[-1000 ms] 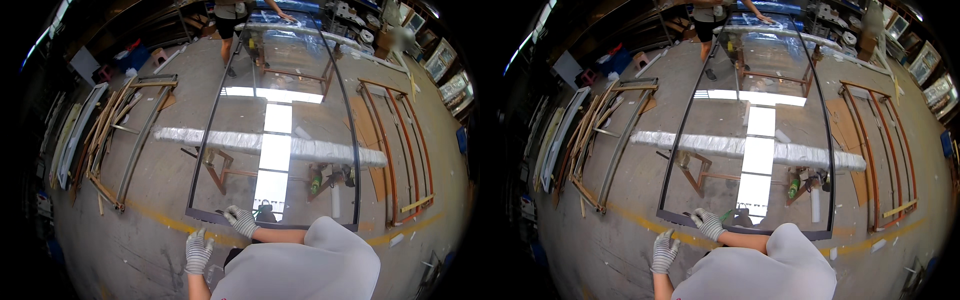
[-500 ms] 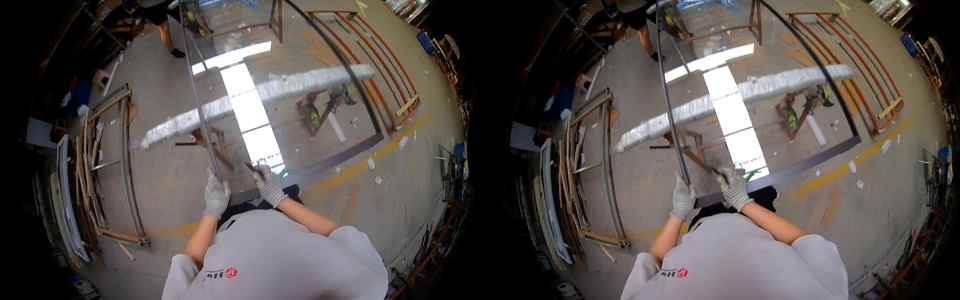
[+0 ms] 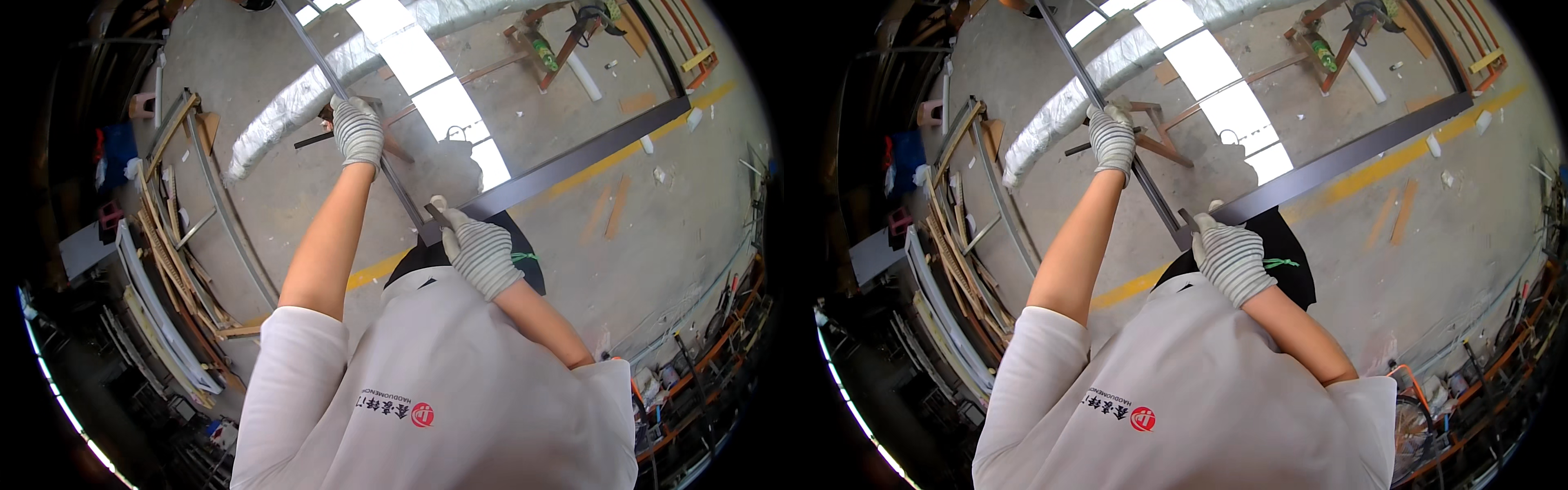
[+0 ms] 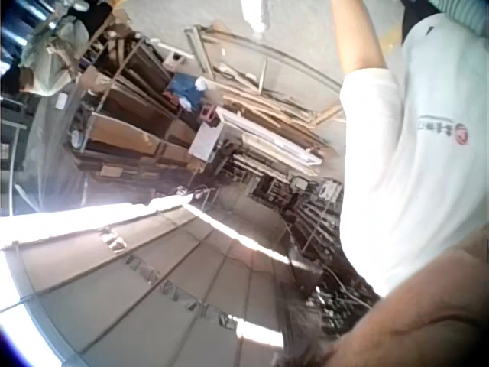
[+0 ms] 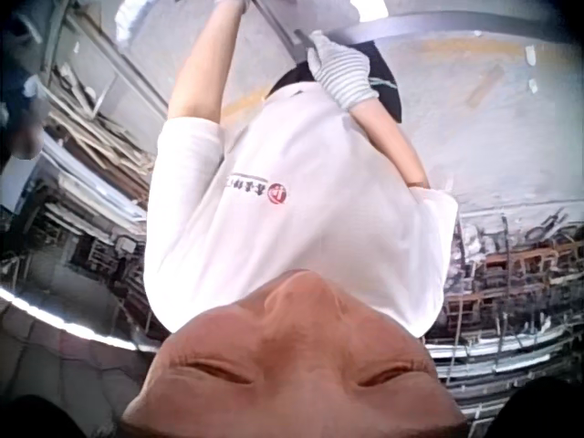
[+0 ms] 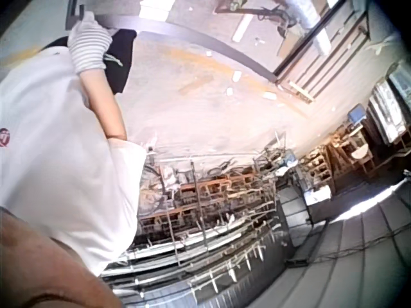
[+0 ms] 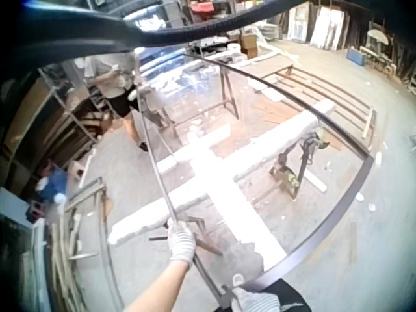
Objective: The person prepares a large glass pane by wiping it with a cloth after a co-worker sprays it, uses an air duster to clean the surface, reviews a document, and applies small circular labels along the bottom edge of the glass.
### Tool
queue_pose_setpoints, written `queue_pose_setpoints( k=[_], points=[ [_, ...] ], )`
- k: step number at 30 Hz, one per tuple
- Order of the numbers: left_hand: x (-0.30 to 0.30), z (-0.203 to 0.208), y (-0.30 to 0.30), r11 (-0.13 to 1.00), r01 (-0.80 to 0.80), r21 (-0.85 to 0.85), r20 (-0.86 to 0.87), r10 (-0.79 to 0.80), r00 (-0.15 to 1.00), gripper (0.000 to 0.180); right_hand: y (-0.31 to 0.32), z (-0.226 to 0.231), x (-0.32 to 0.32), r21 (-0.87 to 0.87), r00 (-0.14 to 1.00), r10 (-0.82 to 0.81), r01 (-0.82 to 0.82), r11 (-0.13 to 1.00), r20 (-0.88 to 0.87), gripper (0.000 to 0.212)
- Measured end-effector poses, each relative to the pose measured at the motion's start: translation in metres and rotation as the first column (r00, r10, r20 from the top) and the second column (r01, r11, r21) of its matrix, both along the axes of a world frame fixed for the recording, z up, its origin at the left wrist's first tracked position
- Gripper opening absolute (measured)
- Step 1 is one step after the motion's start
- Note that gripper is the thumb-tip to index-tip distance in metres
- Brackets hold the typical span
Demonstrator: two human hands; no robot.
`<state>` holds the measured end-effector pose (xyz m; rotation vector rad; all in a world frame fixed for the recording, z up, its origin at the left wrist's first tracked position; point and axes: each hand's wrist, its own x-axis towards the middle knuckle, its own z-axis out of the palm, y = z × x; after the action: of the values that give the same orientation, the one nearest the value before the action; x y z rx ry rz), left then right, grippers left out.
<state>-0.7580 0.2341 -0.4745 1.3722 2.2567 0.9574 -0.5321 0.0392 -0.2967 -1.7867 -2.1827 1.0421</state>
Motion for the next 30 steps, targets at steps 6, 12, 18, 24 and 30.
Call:
queue_pose_setpoints(
  k=[6, 12, 18, 24, 30],
  points=[
    [0.019, 0.044, -0.007, 0.997, 0.081, -0.015, 0.047, -0.08, 0.996, 0.031, 0.002, -0.02, -0.017, 0.344, 0.979, 0.192, -0.203, 0.917, 0.065, 0.029],
    [0.043, 0.107, -0.022, 0.996, 0.047, -0.075, 0.0, -0.047, 0.999, 0.032, 0.009, -0.02, -0.025, 0.321, 0.951, 0.291, -0.31, 0.895, 0.107, 0.033],
    [0.044, 0.105, -0.021, 0.994, 0.061, -0.086, -0.062, -0.067, 0.996, 0.032, 0.011, -0.024, -0.026, 0.341, 0.976, 0.214, -0.212, 0.916, 0.031, 0.034],
    [0.041, 0.108, -0.02, 0.991, 0.07, -0.116, -0.097, -0.081, 0.992, 0.03, 0.01, -0.009, -0.021, 0.079, 0.928, 0.359, -0.367, 0.927, 0.099, 0.035],
    [0.04, 0.107, -0.021, 0.989, 0.049, -0.136, -0.125, -0.066, 0.99, 0.031, 0.033, -0.031, -0.036, 0.152, 0.938, 0.341, -0.347, 0.925, 0.066, 0.042]
  ],
)
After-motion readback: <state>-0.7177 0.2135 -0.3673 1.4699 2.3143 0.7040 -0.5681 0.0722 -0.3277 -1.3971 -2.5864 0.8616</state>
